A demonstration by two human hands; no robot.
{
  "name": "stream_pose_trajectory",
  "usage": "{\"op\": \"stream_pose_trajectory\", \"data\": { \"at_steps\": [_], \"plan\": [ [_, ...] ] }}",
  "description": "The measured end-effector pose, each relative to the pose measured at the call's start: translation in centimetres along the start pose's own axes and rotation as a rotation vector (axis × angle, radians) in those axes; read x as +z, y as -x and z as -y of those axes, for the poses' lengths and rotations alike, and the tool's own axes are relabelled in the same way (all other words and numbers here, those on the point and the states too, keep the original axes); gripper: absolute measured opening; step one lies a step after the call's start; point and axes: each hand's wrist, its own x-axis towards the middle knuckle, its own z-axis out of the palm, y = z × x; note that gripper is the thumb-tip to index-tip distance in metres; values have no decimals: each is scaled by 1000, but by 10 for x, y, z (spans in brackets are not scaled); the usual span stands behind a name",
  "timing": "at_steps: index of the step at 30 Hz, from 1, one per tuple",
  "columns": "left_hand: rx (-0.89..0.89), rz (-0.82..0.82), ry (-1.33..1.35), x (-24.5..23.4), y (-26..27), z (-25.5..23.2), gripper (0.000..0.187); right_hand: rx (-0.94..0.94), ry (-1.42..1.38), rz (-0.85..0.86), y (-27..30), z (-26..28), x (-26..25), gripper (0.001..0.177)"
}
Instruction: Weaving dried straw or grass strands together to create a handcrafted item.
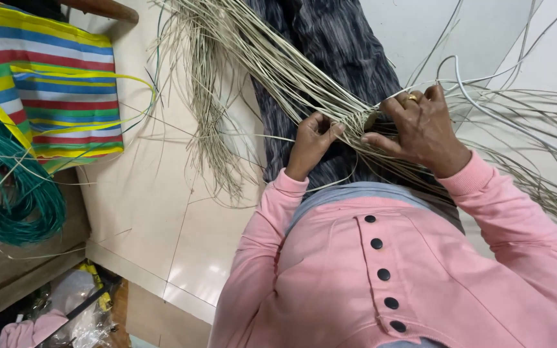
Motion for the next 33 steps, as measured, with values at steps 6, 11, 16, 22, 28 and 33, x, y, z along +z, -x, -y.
{"op": "stream_pose_trajectory", "data": {
  "at_steps": [6, 11, 16, 22, 28, 33],
  "plan": [
    [-10, 43, 68, 1, 0, 15, 28, 54, -44, 78, 5, 16, 1, 66],
    [93, 100, -70, 10, -5, 37, 34, 15, -89, 121, 6, 51, 12, 65],
    [242, -46, -248, 41, -3, -30, 26, -6, 87, -58, 11, 43, 55, 39],
    [568, -415, -362, 52, -15, 24, 15, 51, 130, -38, 38, -18, 66, 34],
    [290, -468, 15, 53, -14, 12, 20, 392, 446, 136, 119, -78, -10, 31],
    [319, -453, -94, 58, -21, 43, 23, 1045, -961, -208, 273, -217, 39, 5]
  ]
}}
